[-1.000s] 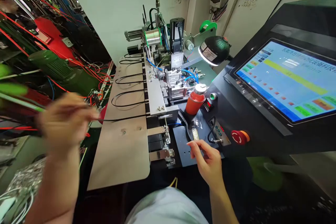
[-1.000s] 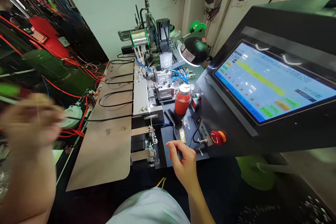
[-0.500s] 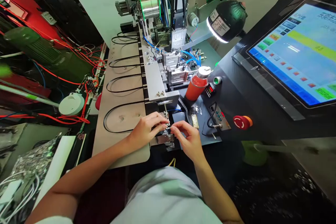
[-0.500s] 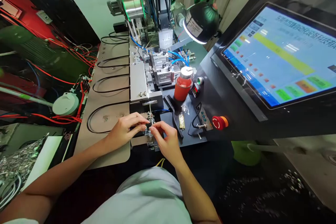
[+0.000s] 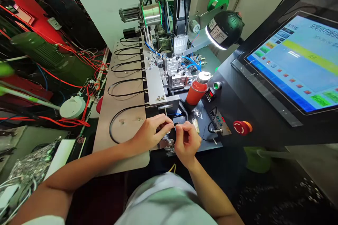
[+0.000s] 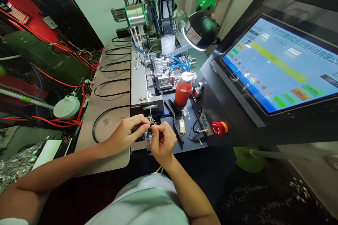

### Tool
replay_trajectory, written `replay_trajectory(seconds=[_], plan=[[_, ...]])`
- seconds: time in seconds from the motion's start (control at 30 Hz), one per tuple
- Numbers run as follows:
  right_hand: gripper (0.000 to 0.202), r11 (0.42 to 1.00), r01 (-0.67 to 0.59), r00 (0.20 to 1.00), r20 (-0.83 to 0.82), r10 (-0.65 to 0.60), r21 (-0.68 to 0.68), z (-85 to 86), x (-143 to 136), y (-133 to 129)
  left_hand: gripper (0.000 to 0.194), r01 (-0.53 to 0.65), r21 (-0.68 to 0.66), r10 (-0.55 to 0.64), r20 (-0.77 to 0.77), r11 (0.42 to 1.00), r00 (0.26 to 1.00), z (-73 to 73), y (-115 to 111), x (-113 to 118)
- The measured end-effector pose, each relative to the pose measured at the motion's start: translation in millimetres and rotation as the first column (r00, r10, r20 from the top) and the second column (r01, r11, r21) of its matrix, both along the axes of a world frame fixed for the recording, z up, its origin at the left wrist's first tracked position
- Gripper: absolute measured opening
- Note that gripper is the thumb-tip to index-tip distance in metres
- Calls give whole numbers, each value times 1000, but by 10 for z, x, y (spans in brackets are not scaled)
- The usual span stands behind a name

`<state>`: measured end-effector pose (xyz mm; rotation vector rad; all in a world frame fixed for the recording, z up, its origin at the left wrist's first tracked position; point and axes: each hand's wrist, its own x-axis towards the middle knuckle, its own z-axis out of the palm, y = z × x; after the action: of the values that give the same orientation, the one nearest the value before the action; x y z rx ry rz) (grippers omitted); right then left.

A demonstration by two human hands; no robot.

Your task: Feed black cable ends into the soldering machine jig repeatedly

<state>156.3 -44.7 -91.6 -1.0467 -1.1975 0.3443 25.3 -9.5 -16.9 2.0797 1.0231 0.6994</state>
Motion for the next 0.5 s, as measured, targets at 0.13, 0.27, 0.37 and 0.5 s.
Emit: replay_trajectory(seconds=[0.13, 0.27, 0.37, 0.5], plan=[[19, 982, -105, 992, 59, 116, -157, -16, 58, 6, 19, -75, -6, 75, -32, 997, 997, -137, 46, -35], [20, 916, -210, 976, -25, 215, -343, -70, 282, -2, 23, -134, -22, 127, -206, 991, 970, -225, 173, -154], [22, 890, -189, 982, -68, 177, -415, -144, 360, -16, 26, -140, -65, 114, -301, 988, 947, -258, 246, -189], [25, 864, -211, 977, -85, 193, -457, -203, 343, -25, 25, -174, -48, 145, -363, 984, 921, -307, 286, -161]])
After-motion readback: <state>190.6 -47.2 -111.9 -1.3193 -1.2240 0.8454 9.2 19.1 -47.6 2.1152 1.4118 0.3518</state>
